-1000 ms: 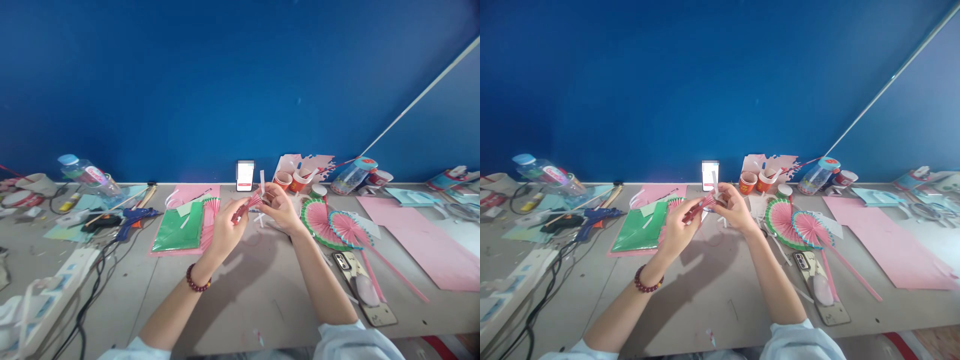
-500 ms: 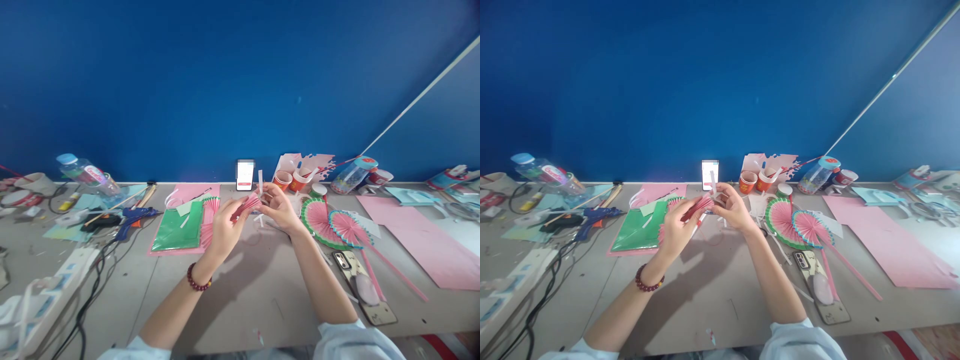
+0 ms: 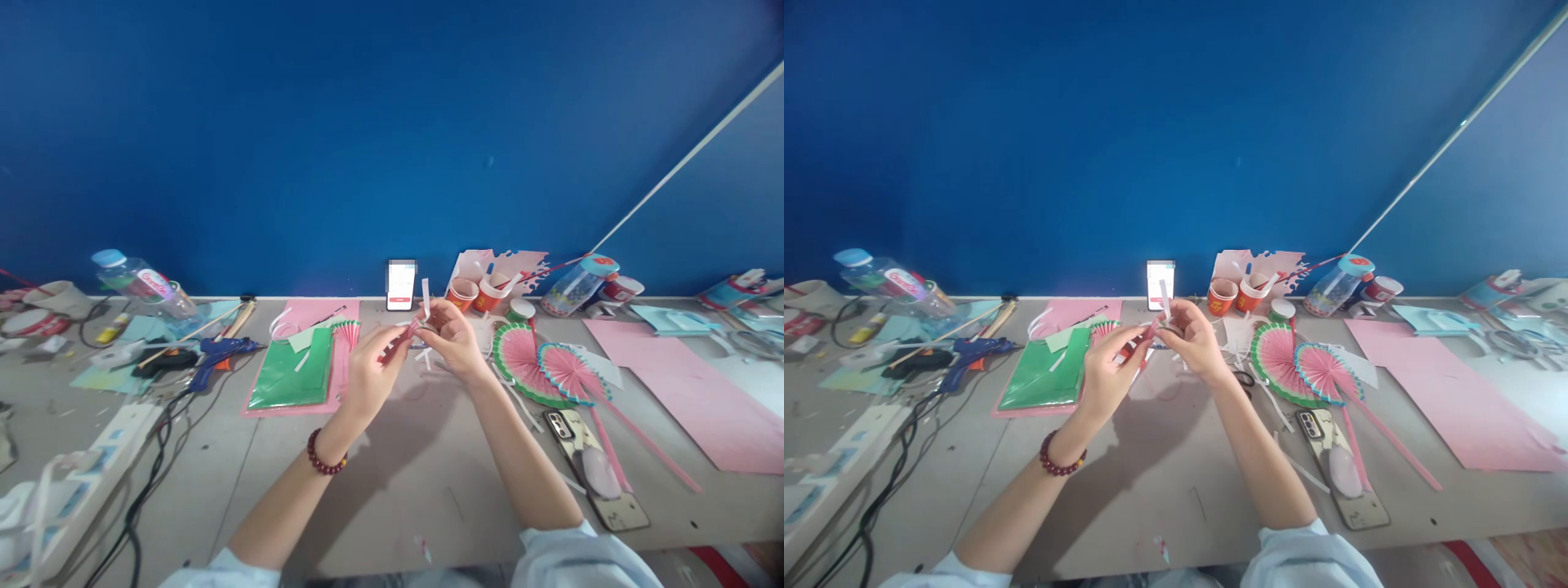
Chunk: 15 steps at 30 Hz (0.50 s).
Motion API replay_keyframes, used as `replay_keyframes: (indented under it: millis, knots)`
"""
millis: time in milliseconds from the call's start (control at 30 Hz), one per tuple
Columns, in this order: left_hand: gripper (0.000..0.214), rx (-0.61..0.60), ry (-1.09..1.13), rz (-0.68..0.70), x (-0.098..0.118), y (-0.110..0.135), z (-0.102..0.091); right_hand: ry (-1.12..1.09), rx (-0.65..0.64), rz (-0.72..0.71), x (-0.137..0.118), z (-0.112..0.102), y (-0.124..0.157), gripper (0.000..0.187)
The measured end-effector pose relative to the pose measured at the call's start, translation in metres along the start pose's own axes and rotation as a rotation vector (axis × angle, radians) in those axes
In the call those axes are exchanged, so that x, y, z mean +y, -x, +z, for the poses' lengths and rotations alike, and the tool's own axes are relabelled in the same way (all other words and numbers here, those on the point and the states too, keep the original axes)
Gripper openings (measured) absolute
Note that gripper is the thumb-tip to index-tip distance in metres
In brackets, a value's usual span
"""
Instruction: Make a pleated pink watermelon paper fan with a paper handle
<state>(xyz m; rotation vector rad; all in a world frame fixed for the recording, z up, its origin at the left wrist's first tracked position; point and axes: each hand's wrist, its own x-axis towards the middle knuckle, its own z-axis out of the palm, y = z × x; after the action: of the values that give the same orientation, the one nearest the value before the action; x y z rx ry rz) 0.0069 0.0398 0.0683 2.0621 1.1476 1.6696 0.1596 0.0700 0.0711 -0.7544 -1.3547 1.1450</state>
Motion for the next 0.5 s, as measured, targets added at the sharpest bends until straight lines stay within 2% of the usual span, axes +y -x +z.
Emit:
replay_keyframes:
  millis: [300,500]
  knots:
    - [0.014,0.068,-0.065,0.099,-0.0015,0.0000,0.0009,-0.021,0.013,0.004,0.0018,0.0007,-0.0006,0.038]
    - [0.016,-0.004,-0.066,0.040,0.0023,-0.0003,-0.0009,-0.050,0.041,0.034,-0.0005,0.0010,-0.0006,0.041]
